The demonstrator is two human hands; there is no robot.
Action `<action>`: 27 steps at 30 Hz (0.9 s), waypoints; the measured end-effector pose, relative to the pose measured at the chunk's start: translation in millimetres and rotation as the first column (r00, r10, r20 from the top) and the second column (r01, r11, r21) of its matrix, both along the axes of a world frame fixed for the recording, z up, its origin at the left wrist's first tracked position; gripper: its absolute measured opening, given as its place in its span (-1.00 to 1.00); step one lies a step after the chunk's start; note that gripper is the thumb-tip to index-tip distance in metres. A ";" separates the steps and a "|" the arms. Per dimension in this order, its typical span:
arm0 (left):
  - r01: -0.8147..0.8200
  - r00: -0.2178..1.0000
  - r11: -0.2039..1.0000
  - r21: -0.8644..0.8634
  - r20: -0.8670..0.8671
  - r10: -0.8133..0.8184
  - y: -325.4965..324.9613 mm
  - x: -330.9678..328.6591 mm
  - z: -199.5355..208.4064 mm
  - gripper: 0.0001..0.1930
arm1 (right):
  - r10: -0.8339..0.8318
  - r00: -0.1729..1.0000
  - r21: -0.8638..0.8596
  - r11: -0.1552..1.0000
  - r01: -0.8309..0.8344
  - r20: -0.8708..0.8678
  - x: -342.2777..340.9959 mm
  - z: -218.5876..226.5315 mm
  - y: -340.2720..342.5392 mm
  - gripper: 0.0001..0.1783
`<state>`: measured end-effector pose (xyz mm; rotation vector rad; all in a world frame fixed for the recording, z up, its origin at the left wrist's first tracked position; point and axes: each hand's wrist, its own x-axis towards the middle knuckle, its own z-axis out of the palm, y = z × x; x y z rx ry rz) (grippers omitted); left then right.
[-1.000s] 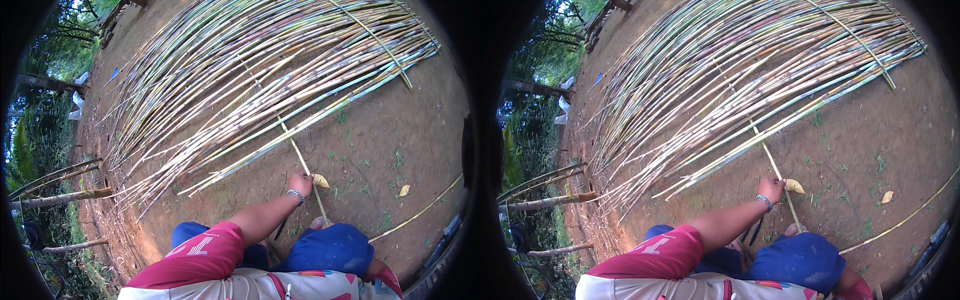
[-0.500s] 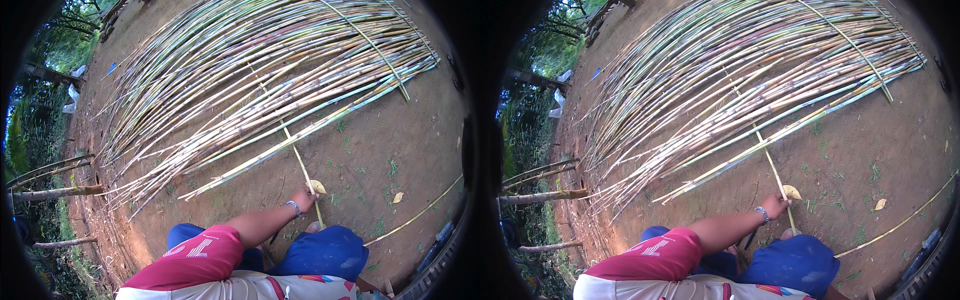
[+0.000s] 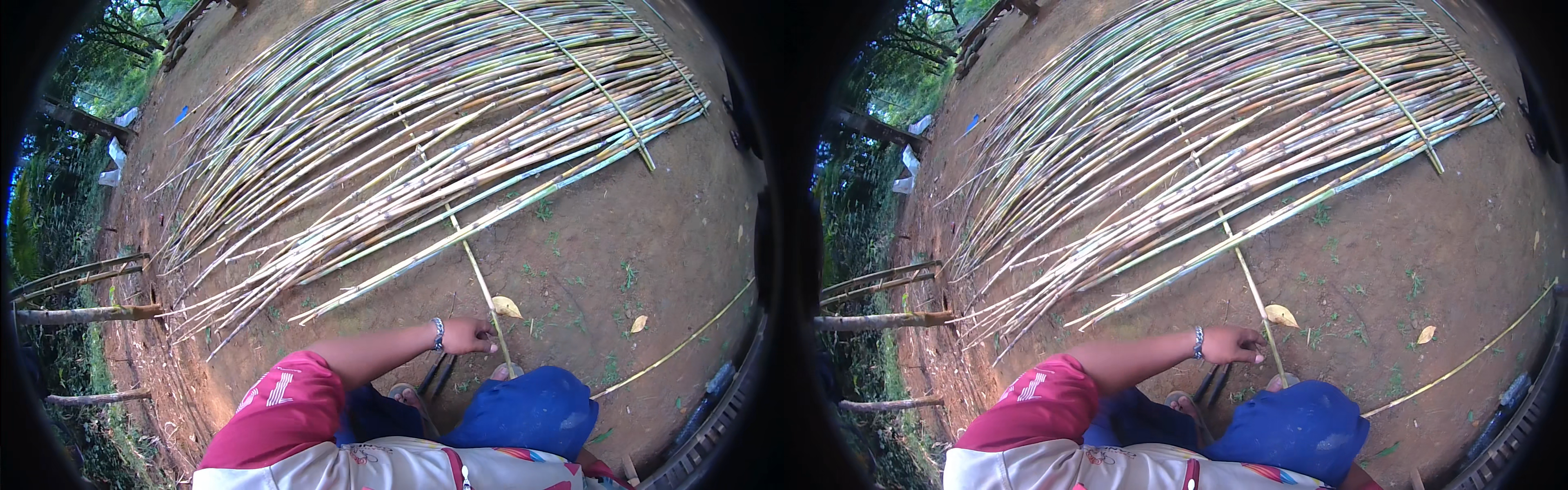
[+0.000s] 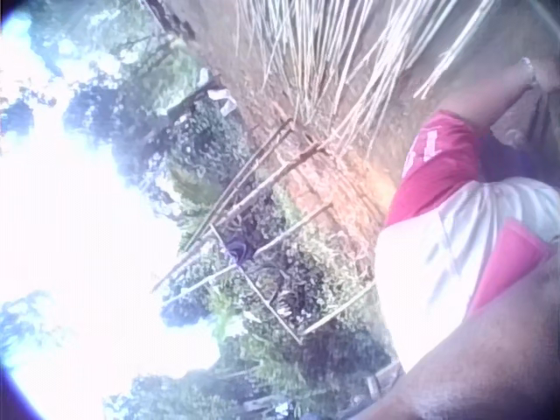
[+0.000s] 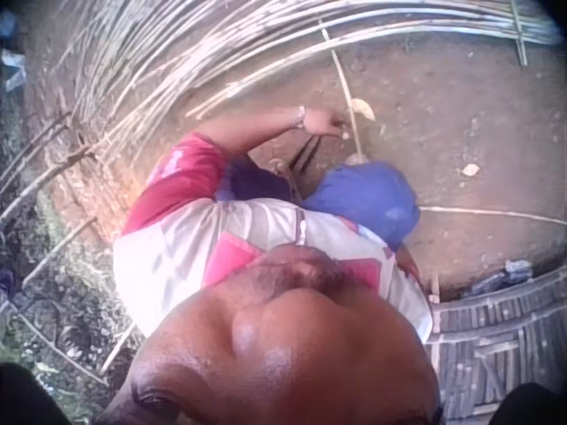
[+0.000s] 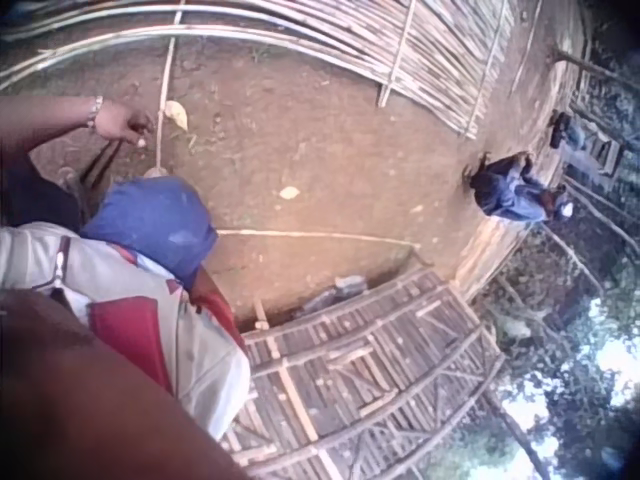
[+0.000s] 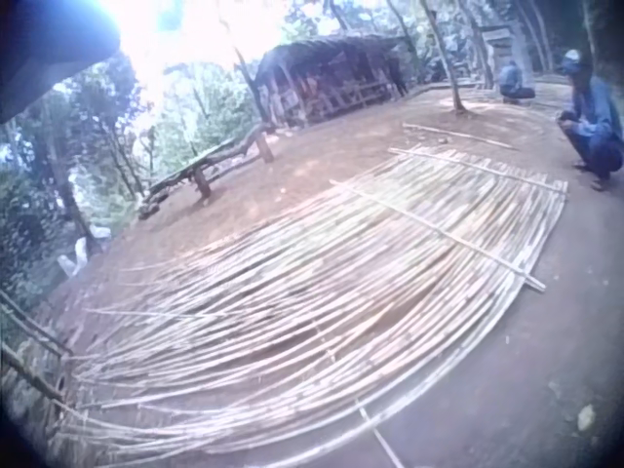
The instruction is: The person weaves thin bamboo strips into a larger mat structure laid out on the ground. They interlace the strips by hand and use pliers to tighten the connections between the bamboo pieces.
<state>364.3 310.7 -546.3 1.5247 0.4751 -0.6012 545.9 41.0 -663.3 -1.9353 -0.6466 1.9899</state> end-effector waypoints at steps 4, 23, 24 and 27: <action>0.081 0.996 0.993 0.081 0.035 -0.084 45.0 6.5 35.4 -0.24 | 0.071 0.997 0.037 0.997 -0.070 -0.024 -0.7 6.0 18.5 -0.48; 0.089 0.974 0.296 0.951 -0.145 0.174 329.9 -28.4 195.0 -0.31 | 0.397 0.916 0.008 0.917 -0.398 0.055 13.3 57.4 22.1 -0.44; 0.071 0.976 0.314 0.947 -0.131 0.174 329.6 -30.4 180.6 -0.32 | 0.430 0.899 -0.018 0.903 -0.430 0.085 23.7 54.4 26.6 -0.44; 0.132 0.965 0.371 0.919 -0.205 0.165 341.6 -50.0 141.5 -0.40 | 0.558 0.815 -0.110 0.830 -0.547 0.154 51.8 49.8 34.3 -0.43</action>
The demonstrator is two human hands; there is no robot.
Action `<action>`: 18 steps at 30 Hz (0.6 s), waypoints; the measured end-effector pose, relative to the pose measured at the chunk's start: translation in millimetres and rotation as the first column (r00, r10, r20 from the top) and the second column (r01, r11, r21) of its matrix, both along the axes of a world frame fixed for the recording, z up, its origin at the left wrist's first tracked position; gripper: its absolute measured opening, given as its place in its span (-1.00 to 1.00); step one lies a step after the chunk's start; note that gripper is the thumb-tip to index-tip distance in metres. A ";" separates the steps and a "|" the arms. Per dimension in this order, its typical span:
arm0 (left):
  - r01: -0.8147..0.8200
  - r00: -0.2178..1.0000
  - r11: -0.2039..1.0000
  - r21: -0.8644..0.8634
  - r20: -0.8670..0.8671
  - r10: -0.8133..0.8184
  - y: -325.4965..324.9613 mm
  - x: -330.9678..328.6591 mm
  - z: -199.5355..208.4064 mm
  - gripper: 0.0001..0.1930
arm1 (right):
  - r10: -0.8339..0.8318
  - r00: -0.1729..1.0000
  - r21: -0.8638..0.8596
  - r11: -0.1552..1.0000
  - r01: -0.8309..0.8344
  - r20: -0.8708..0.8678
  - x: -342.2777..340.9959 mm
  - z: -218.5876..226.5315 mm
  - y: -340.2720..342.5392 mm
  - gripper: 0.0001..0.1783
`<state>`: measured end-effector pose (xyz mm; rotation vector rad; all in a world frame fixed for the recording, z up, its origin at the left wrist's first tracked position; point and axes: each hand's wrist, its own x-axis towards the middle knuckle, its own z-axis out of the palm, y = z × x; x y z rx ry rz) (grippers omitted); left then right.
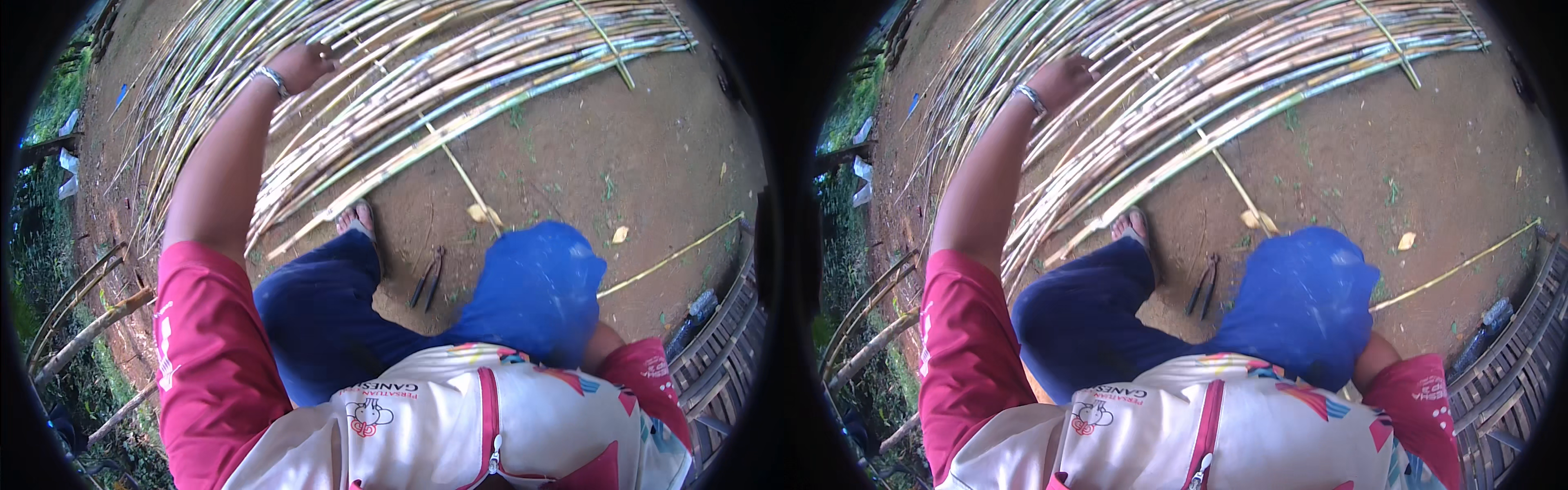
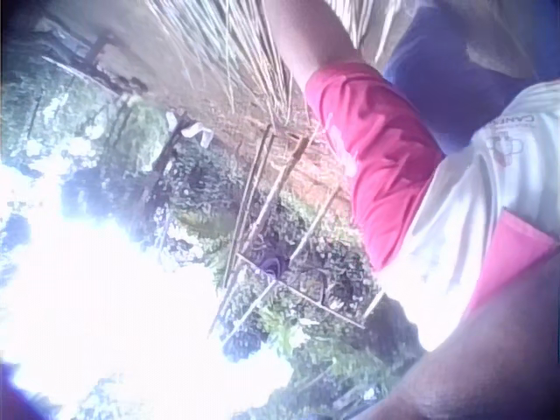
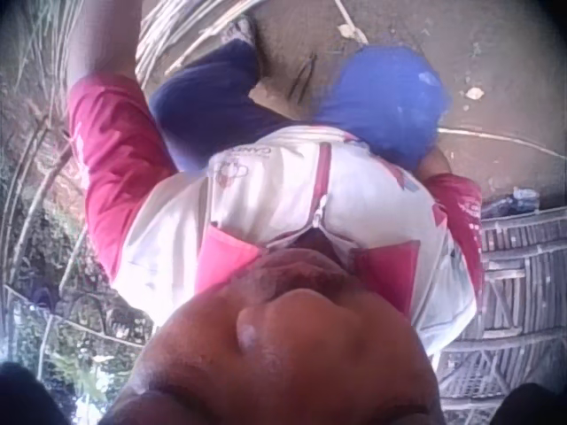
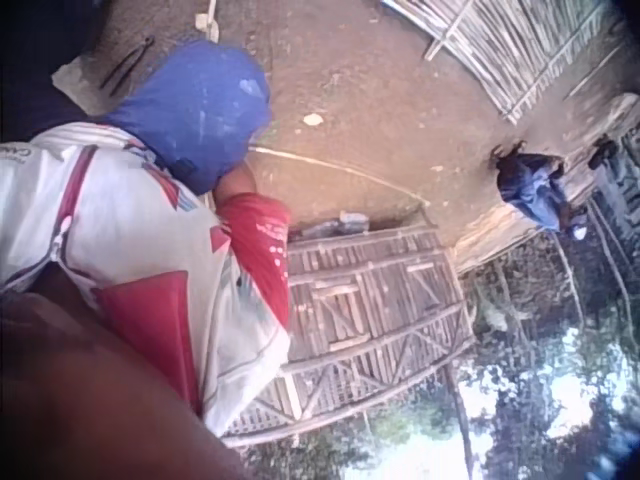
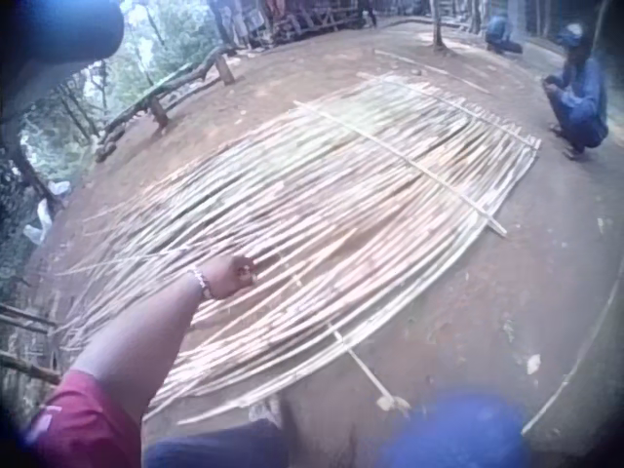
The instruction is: The person weaves thin bamboo strips into a larger mat structure laid out on the ground. They interlace the strips by hand and use pliers to tighten the connections between the bamboo pieces.
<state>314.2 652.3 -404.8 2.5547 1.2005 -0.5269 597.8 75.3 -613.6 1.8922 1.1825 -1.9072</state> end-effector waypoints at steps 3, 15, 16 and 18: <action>-0.033 0.999 0.994 -0.105 0.028 0.036 34.3 -58.8 -68.8 -0.49 | 0.158 0.987 -0.074 0.985 -0.155 0.038 28.9 -5.7 2.4 -0.42; -0.287 0.926 0.958 -0.016 0.251 0.282 161.7 -55.9 -183.7 -0.62 | 0.310 0.947 -0.426 0.849 -0.314 -0.079 63.2 -41.7 -43.6 -0.39; -0.292 0.921 0.956 0.023 0.277 0.274 172.9 -55.2 -188.3 -0.60 | 0.321 0.945 -0.416 0.851 -0.319 -0.067 53.0 -41.5 -42.0 -0.39; -0.275 0.939 0.959 0.060 0.230 0.255 194.1 -48.9 -197.4 -0.52 | 0.303 0.949 -0.424 0.873 -0.242 0.082 18.8 -5.2 -13.0 -0.38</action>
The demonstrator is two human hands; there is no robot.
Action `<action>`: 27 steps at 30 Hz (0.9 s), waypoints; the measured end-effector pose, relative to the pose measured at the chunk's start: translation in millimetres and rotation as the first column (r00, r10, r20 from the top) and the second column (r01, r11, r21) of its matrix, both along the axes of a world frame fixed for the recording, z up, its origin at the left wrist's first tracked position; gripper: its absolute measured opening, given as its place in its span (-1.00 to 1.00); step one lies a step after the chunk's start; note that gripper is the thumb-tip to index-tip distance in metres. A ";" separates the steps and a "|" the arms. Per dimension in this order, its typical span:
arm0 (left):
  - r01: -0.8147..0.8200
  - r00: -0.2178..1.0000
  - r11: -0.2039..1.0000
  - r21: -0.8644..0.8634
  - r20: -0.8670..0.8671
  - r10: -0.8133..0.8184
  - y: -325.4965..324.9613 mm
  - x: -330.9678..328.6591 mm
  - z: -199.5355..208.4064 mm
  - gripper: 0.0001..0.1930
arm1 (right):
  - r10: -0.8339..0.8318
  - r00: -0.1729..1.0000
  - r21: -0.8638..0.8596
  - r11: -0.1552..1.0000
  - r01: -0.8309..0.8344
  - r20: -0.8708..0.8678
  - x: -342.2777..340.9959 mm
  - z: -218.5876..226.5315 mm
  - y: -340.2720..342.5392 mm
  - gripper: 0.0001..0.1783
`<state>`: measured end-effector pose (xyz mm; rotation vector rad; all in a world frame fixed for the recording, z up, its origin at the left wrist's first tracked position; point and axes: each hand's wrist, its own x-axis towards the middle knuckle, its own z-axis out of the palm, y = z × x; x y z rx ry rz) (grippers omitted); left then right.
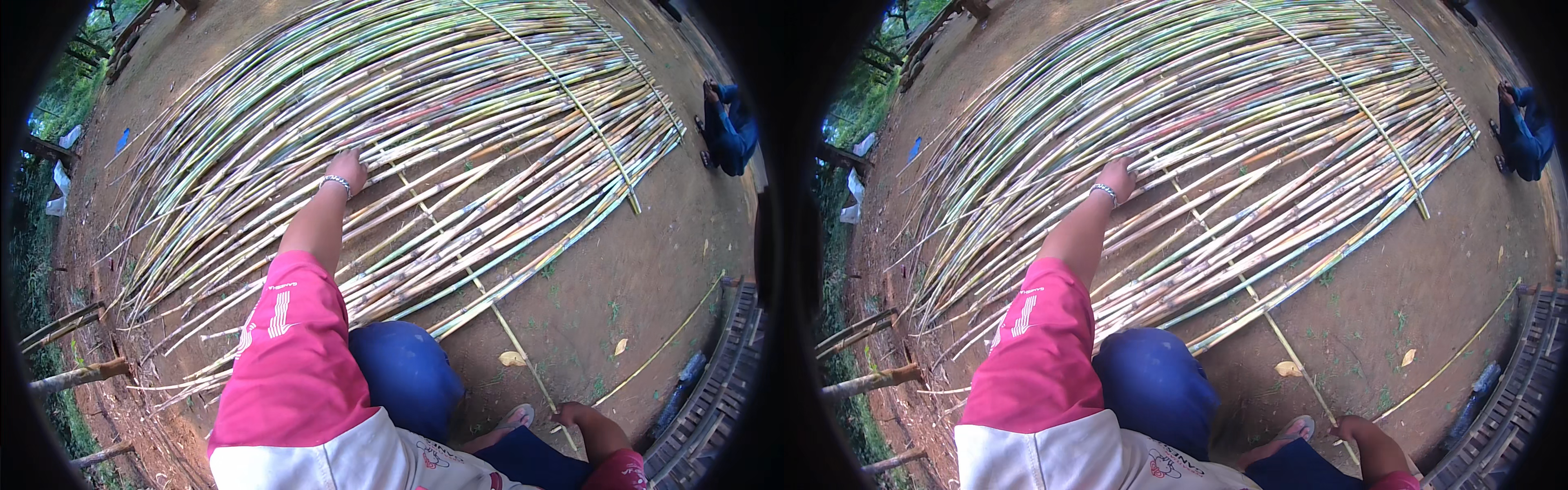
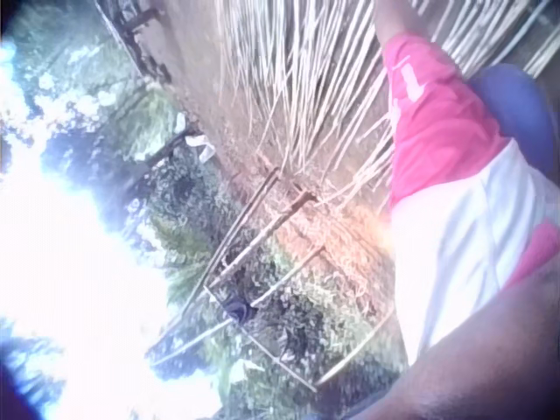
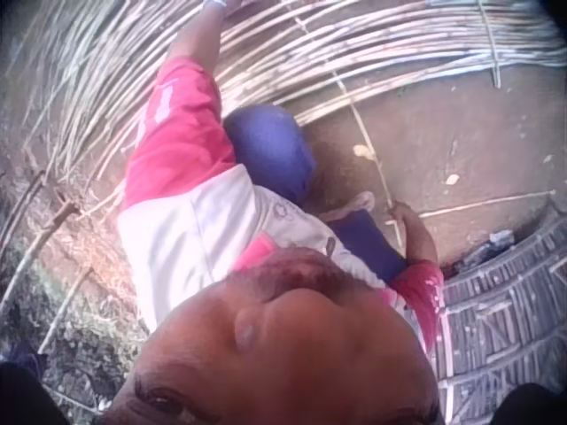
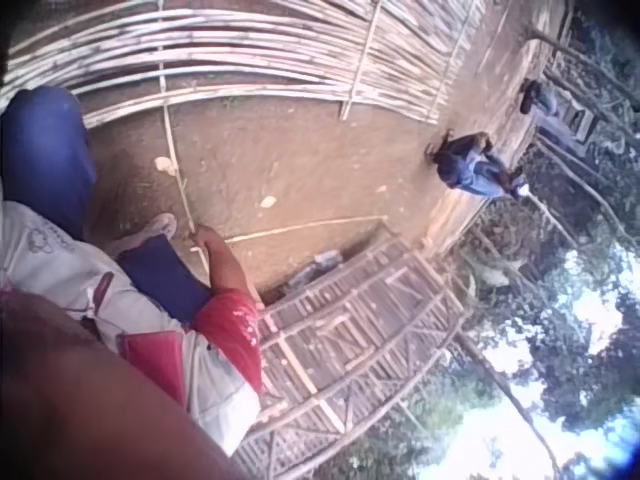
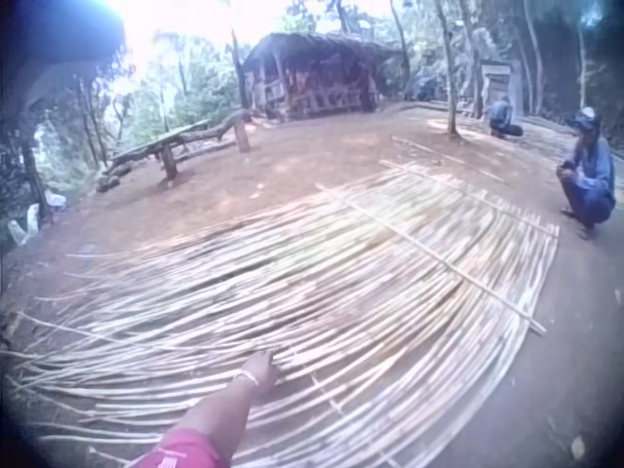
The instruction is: The person weaves thin bamboo strips into a larger mat structure laid out on the ground. They interlace the strips by hand and use pliers to tighten the connections between the bamboo pieces.
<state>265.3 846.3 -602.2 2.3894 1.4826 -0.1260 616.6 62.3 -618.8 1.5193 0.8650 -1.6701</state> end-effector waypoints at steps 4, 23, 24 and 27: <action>-0.054 0.999 0.989 -0.135 -0.018 0.052 45.5 22.5 -35.8 -0.47 | -0.079 0.949 0.102 0.994 0.050 0.306 -28.4 24.5 4.7 -0.44; -0.010 0.912 0.999 -0.031 -0.409 -0.003 66.9 54.0 -54.7 -0.17 | -0.477 0.754 0.322 0.875 0.361 0.452 -77.5 31.3 33.7 -0.43; -0.010 0.916 0.999 -0.034 -0.401 -0.005 67.1 54.3 -53.2 -0.17 | -0.485 0.751 0.342 0.869 0.358 0.448 -79.8 32.4 31.3 -0.45; 0.014 0.926 0.999 -0.031 -0.378 -0.025 67.8 49.3 -49.1 -0.20 | -0.463 0.752 0.317 0.883 0.345 0.469 -85.4 37.8 38.9 -0.47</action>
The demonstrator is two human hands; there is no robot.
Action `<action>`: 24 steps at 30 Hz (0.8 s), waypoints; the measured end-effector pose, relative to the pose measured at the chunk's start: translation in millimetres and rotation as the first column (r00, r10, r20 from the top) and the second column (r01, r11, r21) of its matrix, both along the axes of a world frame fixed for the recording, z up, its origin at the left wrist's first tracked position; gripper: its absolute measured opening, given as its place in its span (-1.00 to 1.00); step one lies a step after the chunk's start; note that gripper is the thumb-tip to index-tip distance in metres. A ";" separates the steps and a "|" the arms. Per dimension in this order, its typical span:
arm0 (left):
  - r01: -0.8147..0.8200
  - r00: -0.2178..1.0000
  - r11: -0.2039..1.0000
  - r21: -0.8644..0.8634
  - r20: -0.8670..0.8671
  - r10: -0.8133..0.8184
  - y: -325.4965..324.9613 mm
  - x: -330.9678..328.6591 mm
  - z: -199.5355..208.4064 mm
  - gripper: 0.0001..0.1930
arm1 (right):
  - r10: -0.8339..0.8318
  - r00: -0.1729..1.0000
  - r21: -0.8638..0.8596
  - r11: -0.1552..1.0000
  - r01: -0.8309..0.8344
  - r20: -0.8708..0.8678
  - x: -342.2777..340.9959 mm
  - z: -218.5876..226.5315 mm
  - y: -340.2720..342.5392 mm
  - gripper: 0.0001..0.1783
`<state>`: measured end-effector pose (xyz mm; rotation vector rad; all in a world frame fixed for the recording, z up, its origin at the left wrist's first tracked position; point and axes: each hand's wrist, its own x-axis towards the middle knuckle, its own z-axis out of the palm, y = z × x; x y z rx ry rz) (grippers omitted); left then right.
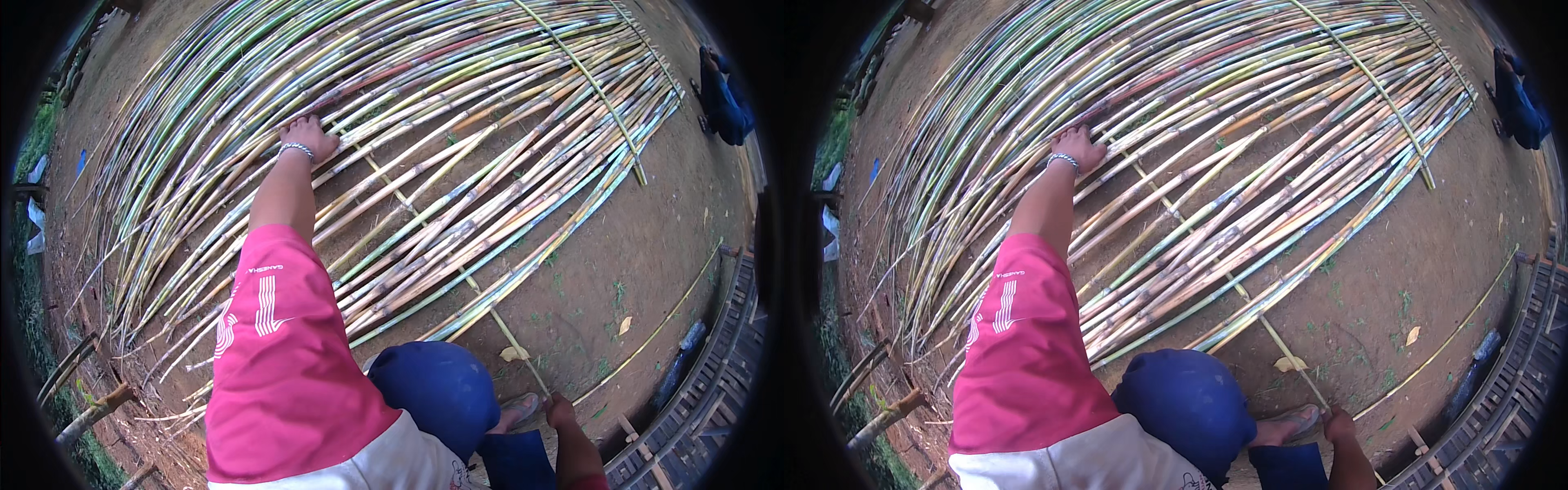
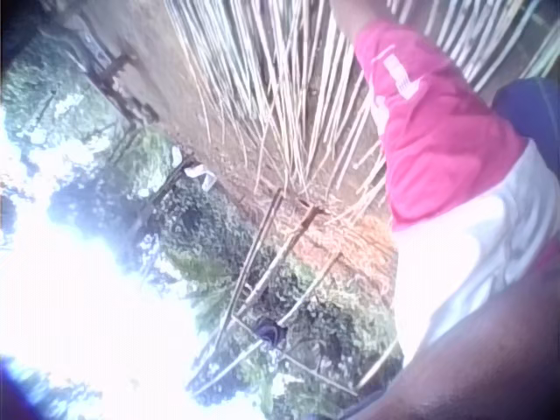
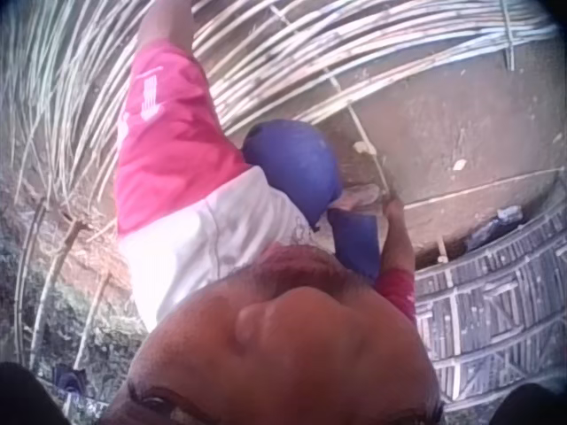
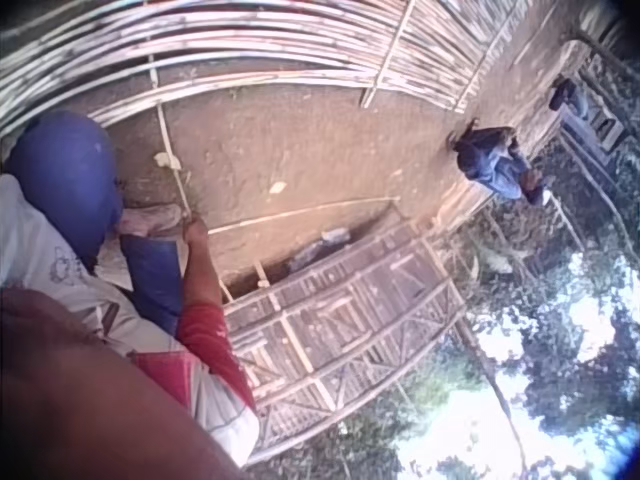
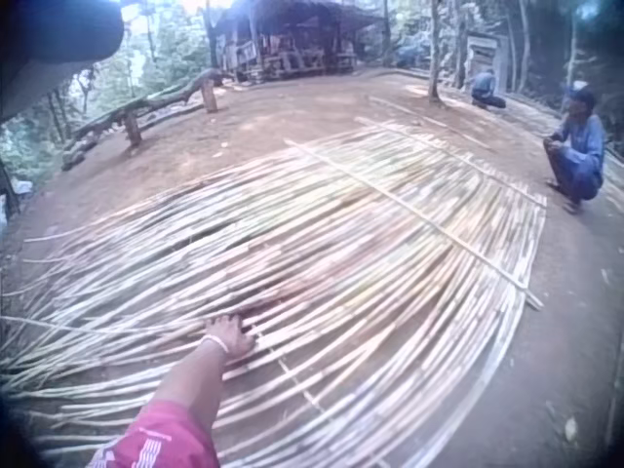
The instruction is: The person weaves thin bamboo strips into a larger mat structure laid out on the ground. They interlace the strips by hand and use pliers to tighten the connections between the bamboo pieces.
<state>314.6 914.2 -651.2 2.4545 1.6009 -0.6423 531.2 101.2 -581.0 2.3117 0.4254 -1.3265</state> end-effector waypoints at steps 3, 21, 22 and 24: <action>0.020 1.000 1.000 -0.016 -0.010 -0.020 3.3 -6.2 3.9 -0.22 | -0.002 1.000 -0.010 1.000 0.002 0.012 -3.2 5.0 7.1 -0.50; -0.178 0.959 0.982 -0.057 0.212 0.186 -36.9 -40.3 2.3 -0.21 | -0.108 0.989 0.487 0.862 0.143 -0.100 -28.5 -25.6 56.6 -0.52; -0.191 0.956 0.979 -0.068 0.211 0.202 -38.9 -37.3 4.4 -0.21 | -0.109 0.988 0.520 0.841 0.148 -0.106 -24.3 -26.1 43.8 -0.51; -0.146 0.969 0.988 -0.054 0.191 0.154 -45.5 -34.5 8.2 -0.15 | -0.122 0.987 0.526 0.836 0.158 -0.103 -19.9 -25.7 29.2 -0.48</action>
